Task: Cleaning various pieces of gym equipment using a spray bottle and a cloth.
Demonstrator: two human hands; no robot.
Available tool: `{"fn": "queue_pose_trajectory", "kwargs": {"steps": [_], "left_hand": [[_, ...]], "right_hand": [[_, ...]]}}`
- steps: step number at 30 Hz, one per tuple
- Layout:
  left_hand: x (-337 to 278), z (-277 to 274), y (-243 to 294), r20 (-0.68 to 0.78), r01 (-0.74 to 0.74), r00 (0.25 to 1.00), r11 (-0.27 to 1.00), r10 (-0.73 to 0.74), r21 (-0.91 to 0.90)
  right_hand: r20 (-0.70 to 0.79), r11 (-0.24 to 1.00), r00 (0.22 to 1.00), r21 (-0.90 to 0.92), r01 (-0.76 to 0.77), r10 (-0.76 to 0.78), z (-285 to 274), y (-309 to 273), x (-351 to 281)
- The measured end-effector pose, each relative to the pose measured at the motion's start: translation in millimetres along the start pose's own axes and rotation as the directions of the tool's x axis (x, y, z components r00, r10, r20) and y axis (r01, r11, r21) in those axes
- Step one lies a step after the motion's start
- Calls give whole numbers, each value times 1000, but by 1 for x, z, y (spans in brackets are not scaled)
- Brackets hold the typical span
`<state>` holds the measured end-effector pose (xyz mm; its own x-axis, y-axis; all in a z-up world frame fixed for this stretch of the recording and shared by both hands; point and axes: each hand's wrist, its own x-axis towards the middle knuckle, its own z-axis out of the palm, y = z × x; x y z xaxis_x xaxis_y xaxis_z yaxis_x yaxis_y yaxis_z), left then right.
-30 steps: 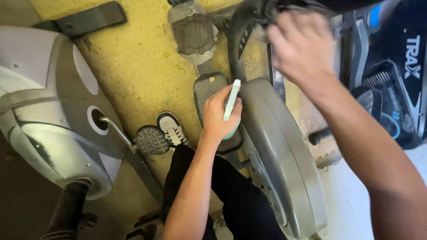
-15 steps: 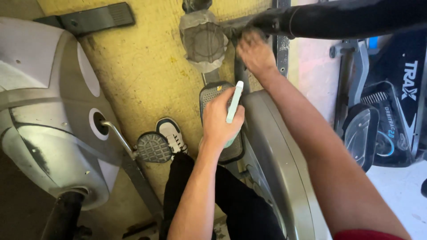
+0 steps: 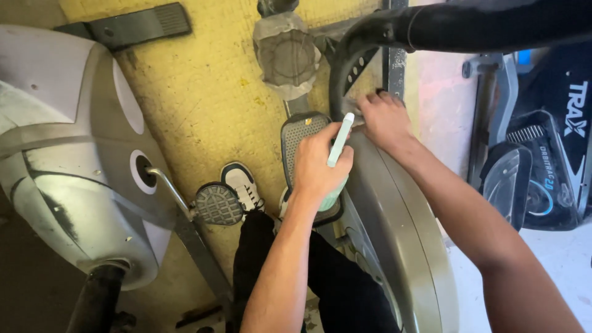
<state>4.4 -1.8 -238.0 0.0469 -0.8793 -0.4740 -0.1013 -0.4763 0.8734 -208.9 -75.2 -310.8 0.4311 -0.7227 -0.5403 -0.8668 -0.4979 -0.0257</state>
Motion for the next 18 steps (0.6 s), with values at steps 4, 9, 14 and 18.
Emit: {"fn": "queue_pose_trajectory", "kwargs": {"steps": [4, 9, 14, 18], "left_hand": [[-2, 5, -3, -12, -9, 1000, 998, 8, -58], [-2, -2, 14, 44, 76, 996, 997, -78, 33], [-5, 3, 1, -46, -61, 997, 998, 60, -11], [-5, 1, 2, -44, -69, 997, 998, 69, -9]], "right_hand": [[-7, 997, 997, 33, -71, 72, 6, 11, -26], [-305, 983, 945, -172, 64, -115, -16, 3, -33], [-386, 873, 864, -475, 115, -323, -46, -1, 9], [-165, 488, 931, -873, 17, -327, -21, 20, 62]]}}
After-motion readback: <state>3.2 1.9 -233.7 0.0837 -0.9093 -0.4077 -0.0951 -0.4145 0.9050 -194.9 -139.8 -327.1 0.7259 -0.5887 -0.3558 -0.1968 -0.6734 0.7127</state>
